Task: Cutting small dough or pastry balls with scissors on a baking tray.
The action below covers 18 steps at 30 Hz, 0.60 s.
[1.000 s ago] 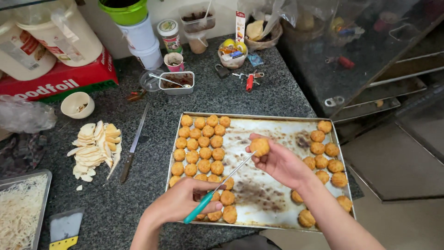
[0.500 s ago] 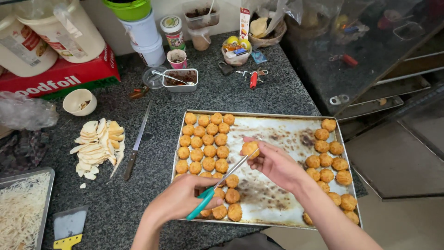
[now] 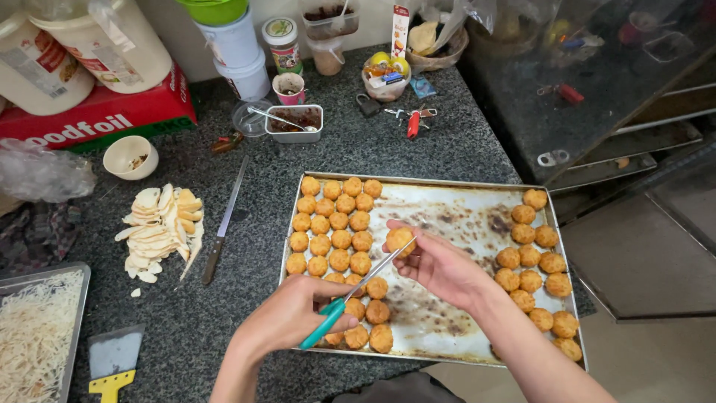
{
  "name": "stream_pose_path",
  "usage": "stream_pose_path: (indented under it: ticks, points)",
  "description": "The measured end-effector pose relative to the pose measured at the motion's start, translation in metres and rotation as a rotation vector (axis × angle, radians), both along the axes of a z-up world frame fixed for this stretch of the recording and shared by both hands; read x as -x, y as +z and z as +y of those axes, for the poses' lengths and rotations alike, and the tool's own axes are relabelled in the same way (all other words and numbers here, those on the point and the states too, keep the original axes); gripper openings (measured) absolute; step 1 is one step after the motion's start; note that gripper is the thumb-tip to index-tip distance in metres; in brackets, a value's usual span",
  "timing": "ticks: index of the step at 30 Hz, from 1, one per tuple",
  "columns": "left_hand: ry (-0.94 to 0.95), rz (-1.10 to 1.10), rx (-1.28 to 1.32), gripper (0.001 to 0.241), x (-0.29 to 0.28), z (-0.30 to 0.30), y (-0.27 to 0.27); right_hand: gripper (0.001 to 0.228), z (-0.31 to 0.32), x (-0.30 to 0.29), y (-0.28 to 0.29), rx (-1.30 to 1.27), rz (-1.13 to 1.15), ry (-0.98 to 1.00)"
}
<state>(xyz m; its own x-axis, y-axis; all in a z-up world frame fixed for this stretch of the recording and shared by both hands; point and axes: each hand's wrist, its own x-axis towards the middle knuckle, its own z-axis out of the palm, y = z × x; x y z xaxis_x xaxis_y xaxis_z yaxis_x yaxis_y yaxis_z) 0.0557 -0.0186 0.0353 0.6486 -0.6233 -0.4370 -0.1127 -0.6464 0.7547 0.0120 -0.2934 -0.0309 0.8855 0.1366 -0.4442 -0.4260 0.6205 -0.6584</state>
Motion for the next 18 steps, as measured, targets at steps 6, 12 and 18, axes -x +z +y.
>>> stream_pose_path:
  ticks: [6,12,18]
  points:
    - [0.012,0.036,0.039,0.046,0.000,-0.001,0.001,0.055,-0.003,-0.001,-0.010,-0.097,-0.050,0.019]
    - [0.114,0.134,0.195,0.044,0.003,0.004,-0.006,0.055,-0.013,-0.001,-0.034,-0.183,-0.031,-0.044]
    - [0.190,0.103,0.241,0.047,0.006,0.014,-0.013,0.055,-0.013,-0.012,-0.039,-0.055,-0.024,-0.086]
